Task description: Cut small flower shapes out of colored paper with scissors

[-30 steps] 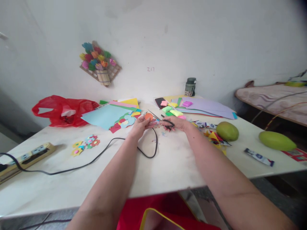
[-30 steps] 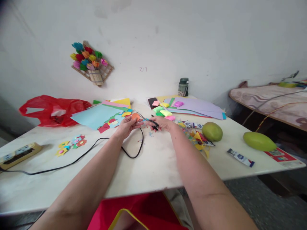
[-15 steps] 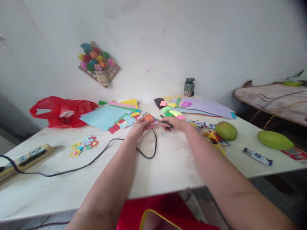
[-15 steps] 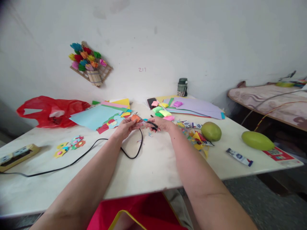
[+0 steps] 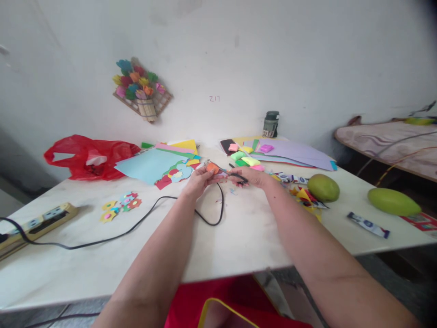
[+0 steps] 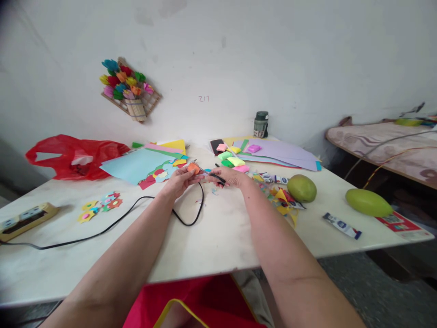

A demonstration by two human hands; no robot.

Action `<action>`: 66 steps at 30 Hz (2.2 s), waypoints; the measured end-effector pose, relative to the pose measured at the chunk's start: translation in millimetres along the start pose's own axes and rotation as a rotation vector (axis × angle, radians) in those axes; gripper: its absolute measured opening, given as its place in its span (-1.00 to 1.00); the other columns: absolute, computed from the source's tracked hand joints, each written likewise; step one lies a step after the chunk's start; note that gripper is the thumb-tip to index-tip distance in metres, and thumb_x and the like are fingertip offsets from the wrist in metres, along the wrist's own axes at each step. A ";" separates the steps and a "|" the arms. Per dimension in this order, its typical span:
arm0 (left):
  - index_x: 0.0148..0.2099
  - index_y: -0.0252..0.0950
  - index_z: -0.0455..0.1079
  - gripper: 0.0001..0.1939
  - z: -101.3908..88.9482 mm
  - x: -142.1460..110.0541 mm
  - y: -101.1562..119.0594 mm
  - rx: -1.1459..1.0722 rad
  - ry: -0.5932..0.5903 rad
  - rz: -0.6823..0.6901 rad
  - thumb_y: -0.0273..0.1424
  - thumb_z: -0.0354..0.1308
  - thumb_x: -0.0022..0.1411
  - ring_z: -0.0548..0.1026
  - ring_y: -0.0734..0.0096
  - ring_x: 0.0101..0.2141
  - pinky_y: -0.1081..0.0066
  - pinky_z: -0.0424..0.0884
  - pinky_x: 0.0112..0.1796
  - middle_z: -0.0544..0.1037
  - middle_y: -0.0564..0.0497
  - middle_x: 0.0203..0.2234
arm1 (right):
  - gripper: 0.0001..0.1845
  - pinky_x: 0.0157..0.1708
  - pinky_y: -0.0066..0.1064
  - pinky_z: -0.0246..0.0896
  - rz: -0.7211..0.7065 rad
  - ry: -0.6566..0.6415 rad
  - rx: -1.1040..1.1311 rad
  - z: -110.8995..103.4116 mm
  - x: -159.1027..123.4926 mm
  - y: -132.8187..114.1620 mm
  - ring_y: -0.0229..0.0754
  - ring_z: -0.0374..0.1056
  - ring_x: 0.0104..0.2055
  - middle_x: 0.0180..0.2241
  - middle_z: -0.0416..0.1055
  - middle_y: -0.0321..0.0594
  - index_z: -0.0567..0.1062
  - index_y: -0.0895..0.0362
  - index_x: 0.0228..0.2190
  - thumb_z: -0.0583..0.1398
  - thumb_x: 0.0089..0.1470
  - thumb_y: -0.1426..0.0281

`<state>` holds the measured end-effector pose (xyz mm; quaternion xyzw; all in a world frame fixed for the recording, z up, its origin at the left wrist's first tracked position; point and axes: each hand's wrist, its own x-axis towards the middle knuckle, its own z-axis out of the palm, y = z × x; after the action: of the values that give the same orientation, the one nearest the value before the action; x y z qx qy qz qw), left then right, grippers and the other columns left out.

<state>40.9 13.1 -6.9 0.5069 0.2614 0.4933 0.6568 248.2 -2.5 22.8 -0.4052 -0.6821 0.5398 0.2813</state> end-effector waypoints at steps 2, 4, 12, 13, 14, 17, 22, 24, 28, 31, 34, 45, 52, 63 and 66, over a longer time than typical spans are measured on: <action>-0.29 -0.40 0.43 -0.84 -0.8 0.1 -0.6 -0.001 -0.012 0.000 -0.42 0.27 0.05 0.58 0.35 -0.34 0.46 0.50 -0.29 0.58 -0.10 -0.39 | -0.85 -0.72 -0.55 -0.09 0.002 0.001 -0.002 0.2 -0.1 -0.4 -0.39 0.15 -0.69 -0.72 0.23 -0.37 0.33 0.17 -0.58 0.11 -0.02 0.41; -0.30 -0.40 0.43 -0.84 -1.1 0.2 -0.9 0.001 -0.011 0.000 -0.42 0.27 0.05 0.58 0.36 -0.35 0.44 0.50 -0.26 0.58 -0.10 -0.40 | -0.85 -0.73 -0.55 -0.11 0.004 0.004 -0.006 0.5 -0.2 -0.9 -0.39 0.14 -0.69 -0.73 0.22 -0.38 0.33 0.17 -0.58 0.12 -0.02 0.41; -0.30 -0.40 0.42 -0.83 -0.6 0.7 -0.1 0.013 -0.002 -0.005 -0.42 0.27 0.05 0.58 0.35 -0.34 0.43 0.49 -0.25 0.58 -0.12 -0.37 | -0.84 -0.73 -0.55 -0.10 0.004 -0.003 -0.001 0.6 0.3 -0.9 -0.39 0.13 -0.69 -0.74 0.20 -0.39 0.33 0.16 -0.59 0.12 -0.03 0.40; -0.31 -0.40 0.42 -0.84 -0.3 0.4 0.3 0.011 0.002 -0.009 -0.43 0.27 0.05 0.58 0.35 -0.34 0.43 0.49 -0.26 0.58 -0.11 -0.36 | -0.84 -0.73 -0.55 -0.10 0.004 -0.003 0.001 0.4 0.5 -0.5 -0.39 0.13 -0.69 -0.74 0.20 -0.39 0.33 0.16 -0.59 0.12 -0.03 0.39; -0.31 -0.40 0.42 -0.85 0.0 0.0 0.9 0.008 0.006 -0.013 -0.44 0.26 0.05 0.58 0.36 -0.34 0.44 0.49 -0.26 0.58 -0.11 -0.37 | -0.84 -0.72 -0.55 -0.09 0.006 -0.002 0.004 0.2 0.7 0.0 -0.39 0.12 -0.69 -0.74 0.19 -0.39 0.33 0.16 -0.59 0.13 -0.03 0.39; -0.31 -0.40 0.43 -0.86 1.1 -1.1 2.4 0.000 0.010 -0.022 -0.46 0.25 0.05 0.58 0.36 -0.35 0.45 0.49 -0.28 0.58 -0.10 -0.38 | -0.83 -0.72 -0.54 -0.06 0.010 -0.001 0.012 -0.4 1.5 1.6 -0.39 0.10 -0.70 -0.75 0.19 -0.40 0.33 0.16 -0.59 0.13 -0.03 0.38; -0.29 -0.42 0.43 -0.85 0.4 -1.1 2.7 0.010 0.012 -0.032 -0.46 0.25 0.06 0.58 0.36 -0.34 0.41 0.49 -0.23 0.57 -0.11 -0.37 | -0.84 -0.71 -0.54 -0.04 0.010 -0.007 0.018 -1.5 2.7 3.4 -0.39 0.10 -0.71 -0.75 0.18 -0.40 0.35 0.17 -0.58 0.13 -0.02 0.39; -0.29 -0.42 0.43 -0.85 -0.5 -0.6 2.2 0.010 0.008 -0.029 -0.46 0.26 0.06 0.58 0.35 -0.34 0.40 0.49 -0.22 0.57 -0.11 -0.36 | -0.85 -0.71 -0.55 -0.04 0.010 -0.010 0.014 -1.5 2.9 3.7 -0.39 0.10 -0.71 -0.75 0.18 -0.41 0.36 0.17 -0.57 0.13 -0.03 0.40; -0.29 -0.42 0.43 -0.85 -1.4 -0.4 1.7 0.001 0.003 -0.026 -0.46 0.26 0.06 0.58 0.34 -0.33 0.41 0.50 -0.21 0.57 -0.11 -0.37 | -0.88 -0.70 -0.54 -0.01 0.007 0.008 0.009 -0.9 2.9 4.1 -0.39 0.08 -0.72 -0.75 0.17 -0.43 0.39 0.18 -0.55 0.16 -0.05 0.40; -0.29 -0.42 0.43 -0.86 -1.1 -0.7 1.8 -0.005 -0.010 -0.024 -0.46 0.25 0.06 0.58 0.34 -0.33 0.42 0.50 -0.22 0.57 -0.11 -0.37 | -0.89 -0.69 -0.54 -0.01 0.006 0.013 0.010 -0.8 2.8 4.0 -0.40 0.07 -0.71 -0.75 0.17 -0.43 0.41 0.19 -0.53 0.16 -0.04 0.41; -0.29 -0.42 0.43 -0.85 -0.7 -1.2 2.4 -0.003 -0.007 -0.024 -0.46 0.25 0.06 0.58 0.34 -0.33 0.42 0.50 -0.22 0.58 -0.11 -0.37 | -0.90 -0.68 -0.54 -0.03 0.004 -0.011 0.003 -1.4 2.9 3.9 -0.40 0.07 -0.70 -0.75 0.16 -0.43 0.42 0.20 -0.51 0.14 -0.03 0.42; -0.29 -0.43 0.43 -0.87 2.8 -3.2 6.4 0.008 -0.003 -0.047 -0.48 0.23 0.07 0.59 0.33 -0.33 0.41 0.50 -0.21 0.58 -0.10 -0.38 | -0.89 -0.66 -0.51 -0.08 -0.010 -0.045 -0.009 -2.8 4.6 5.9 -0.40 0.04 -0.68 -0.73 0.14 -0.43 0.43 0.21 -0.48 0.14 -0.04 0.41; -0.27 -0.44 0.41 -0.88 1.2 -2.5 5.3 -0.008 -0.007 -0.053 -0.50 0.19 0.10 0.59 0.30 -0.32 0.38 0.50 -0.20 0.57 -0.13 -0.36 | -0.84 -0.63 -0.49 -0.08 -0.020 -0.045 -0.048 -0.8 3.5 4.2 -0.41 0.02 -0.66 -0.70 0.11 -0.46 0.44 0.22 -0.43 0.18 -0.10 0.37; -0.28 -0.45 0.41 -0.90 -1.3 -1.1 3.3 -0.021 -0.017 -0.049 -0.50 0.18 0.11 0.59 0.30 -0.32 0.48 0.50 -0.28 0.58 -0.13 -0.40 | -0.73 -0.60 -0.49 -0.09 -0.058 -0.025 -0.149 2.9 1.3 -1.2 -0.43 0.05 -0.63 -0.65 0.18 -0.44 0.47 0.25 -0.35 0.22 -0.13 0.34; -0.28 -0.44 0.42 -0.89 0.0 -2.1 4.5 -0.006 -0.019 -0.055 -0.49 0.19 0.10 0.59 0.33 -0.33 0.49 0.50 -0.28 0.59 -0.13 -0.40 | -0.83 -0.62 -0.51 -0.08 -0.024 -0.023 -0.136 1.4 1.8 -0.2 -0.42 0.10 -0.64 -0.66 0.21 -0.42 0.44 0.22 -0.41 0.17 -0.11 0.39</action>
<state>38.3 11.2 -3.1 0.5020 0.2675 0.4710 0.6742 246.1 -1.7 22.5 -0.4091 -0.7253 0.4932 0.2516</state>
